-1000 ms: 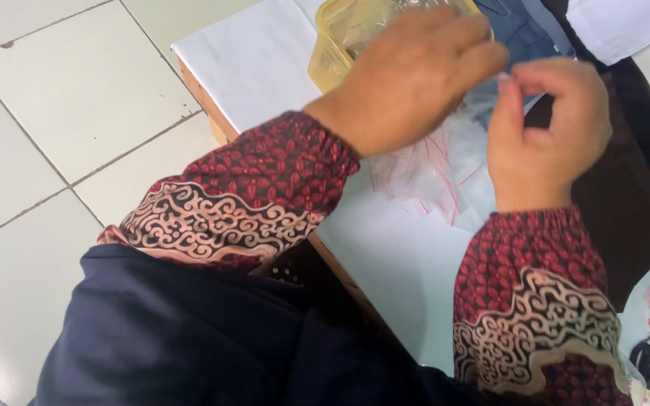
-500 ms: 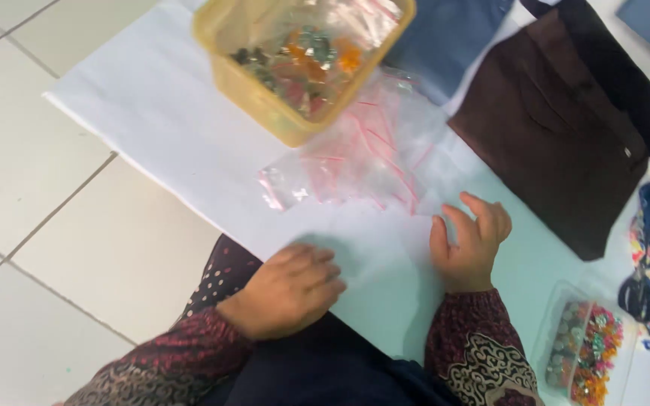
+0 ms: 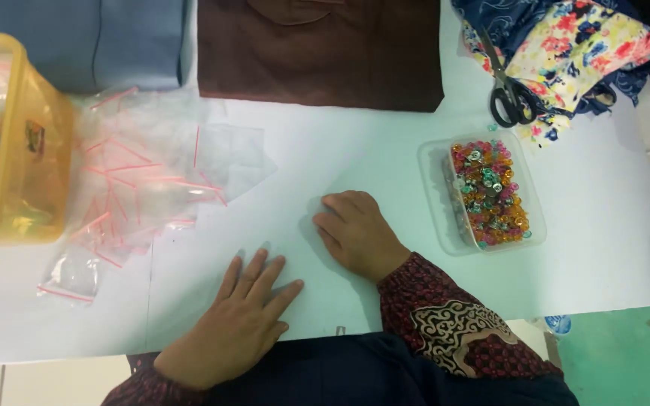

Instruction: Picking out black buttons from a container of mixed colorful buttons and placing them on a table.

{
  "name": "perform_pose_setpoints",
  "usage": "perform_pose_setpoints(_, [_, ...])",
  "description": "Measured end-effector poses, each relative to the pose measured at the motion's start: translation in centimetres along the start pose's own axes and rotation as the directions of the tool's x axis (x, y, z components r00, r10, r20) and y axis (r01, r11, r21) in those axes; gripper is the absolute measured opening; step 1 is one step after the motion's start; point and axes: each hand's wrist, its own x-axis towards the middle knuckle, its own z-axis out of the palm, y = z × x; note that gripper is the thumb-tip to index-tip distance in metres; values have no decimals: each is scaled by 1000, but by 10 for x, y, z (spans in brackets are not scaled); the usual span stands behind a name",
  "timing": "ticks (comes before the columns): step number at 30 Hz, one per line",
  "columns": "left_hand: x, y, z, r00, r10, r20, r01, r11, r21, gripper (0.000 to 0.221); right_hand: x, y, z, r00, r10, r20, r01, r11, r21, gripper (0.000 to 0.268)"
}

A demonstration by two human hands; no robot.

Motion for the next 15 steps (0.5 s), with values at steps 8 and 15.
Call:
perform_pose_setpoints(8, [104,-18,22,954,214,210,-194,974,-112,73,-7,-3,-26,999,35,-1,-35,996,86,16])
perform_pose_setpoints(15, [193,5,51,973,73,221,-45,991,-128,69,-54,56,-123,942,131,-310,-166,982,-89,19])
